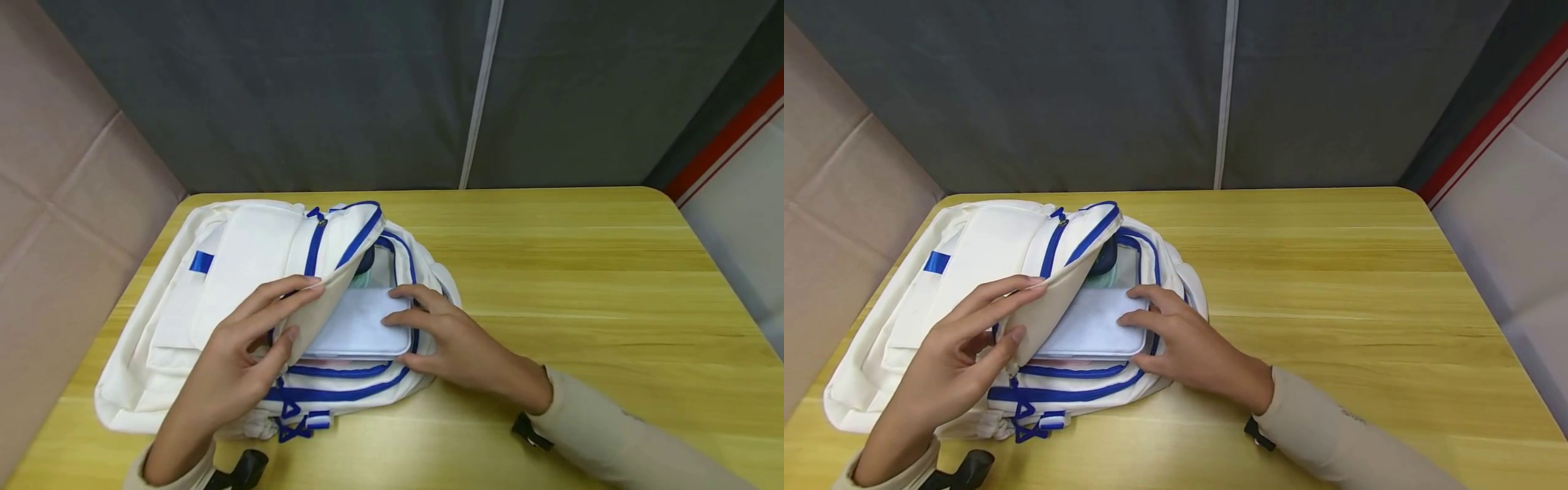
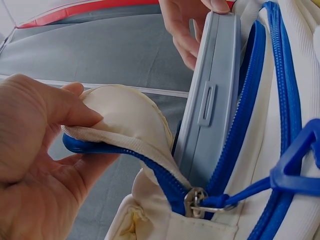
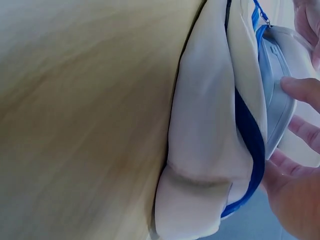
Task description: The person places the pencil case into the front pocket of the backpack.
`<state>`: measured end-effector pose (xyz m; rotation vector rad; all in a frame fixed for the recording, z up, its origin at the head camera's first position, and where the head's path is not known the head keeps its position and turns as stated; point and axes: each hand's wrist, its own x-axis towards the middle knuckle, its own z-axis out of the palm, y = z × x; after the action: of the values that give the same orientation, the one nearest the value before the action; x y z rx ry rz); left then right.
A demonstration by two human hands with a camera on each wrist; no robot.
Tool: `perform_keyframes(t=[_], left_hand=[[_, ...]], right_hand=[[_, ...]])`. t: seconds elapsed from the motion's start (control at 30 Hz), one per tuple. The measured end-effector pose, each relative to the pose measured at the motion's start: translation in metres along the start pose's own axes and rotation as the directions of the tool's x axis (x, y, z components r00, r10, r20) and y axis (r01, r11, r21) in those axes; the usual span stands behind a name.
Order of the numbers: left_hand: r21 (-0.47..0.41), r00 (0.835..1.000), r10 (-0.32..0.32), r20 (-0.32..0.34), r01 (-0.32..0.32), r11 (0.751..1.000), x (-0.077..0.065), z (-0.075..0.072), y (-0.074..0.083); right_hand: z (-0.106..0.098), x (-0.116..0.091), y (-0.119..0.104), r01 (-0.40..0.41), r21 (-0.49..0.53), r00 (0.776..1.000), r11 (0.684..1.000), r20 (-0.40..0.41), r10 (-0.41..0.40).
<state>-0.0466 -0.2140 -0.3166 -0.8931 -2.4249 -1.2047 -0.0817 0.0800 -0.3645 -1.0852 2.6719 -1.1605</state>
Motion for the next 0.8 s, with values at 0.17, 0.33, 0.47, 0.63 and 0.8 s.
perform_keyframes(t=[0.17,0.33,0.47,0.63,0.8], left_hand=[[0.004,1.0,-0.002,0.004,0.002,1.0,0.0004,0.0008,0.0013],[0.001,1.0,0.014,0.004,-0.014,1.0,0.0007,0.0019,0.0],[0.001,1.0,0.022,0.0,-0.022,1.0,0.0007,0.0022,-0.0007],[0.018,1.0,0.012,0.0,-0.012,1.0,0.001,0.0023,0.0004],[0.039,0.999,-0.037,0.005,0.037,0.999,0.0008,0.0003,0.0023]], right_hand=[[0.003,0.0027,-0.003,0.021,-0.009,1.0,1.0,-0.003,-0.022],[0.0037,0.0023,-0.0024,0.022,-0.017,1.0,1.0,-0.01,-0.022],[0.003,0.0012,-0.0006,0.005,-0.007,1.0,1.0,0.004,-0.005],[0.0018,-0.0009,0.0022,-0.008,-0.006,1.0,1.0,0.015,0.008],[0.0005,-0.0049,0.0067,-0.017,-0.004,1.0,1.0,-0.015,0.017]])
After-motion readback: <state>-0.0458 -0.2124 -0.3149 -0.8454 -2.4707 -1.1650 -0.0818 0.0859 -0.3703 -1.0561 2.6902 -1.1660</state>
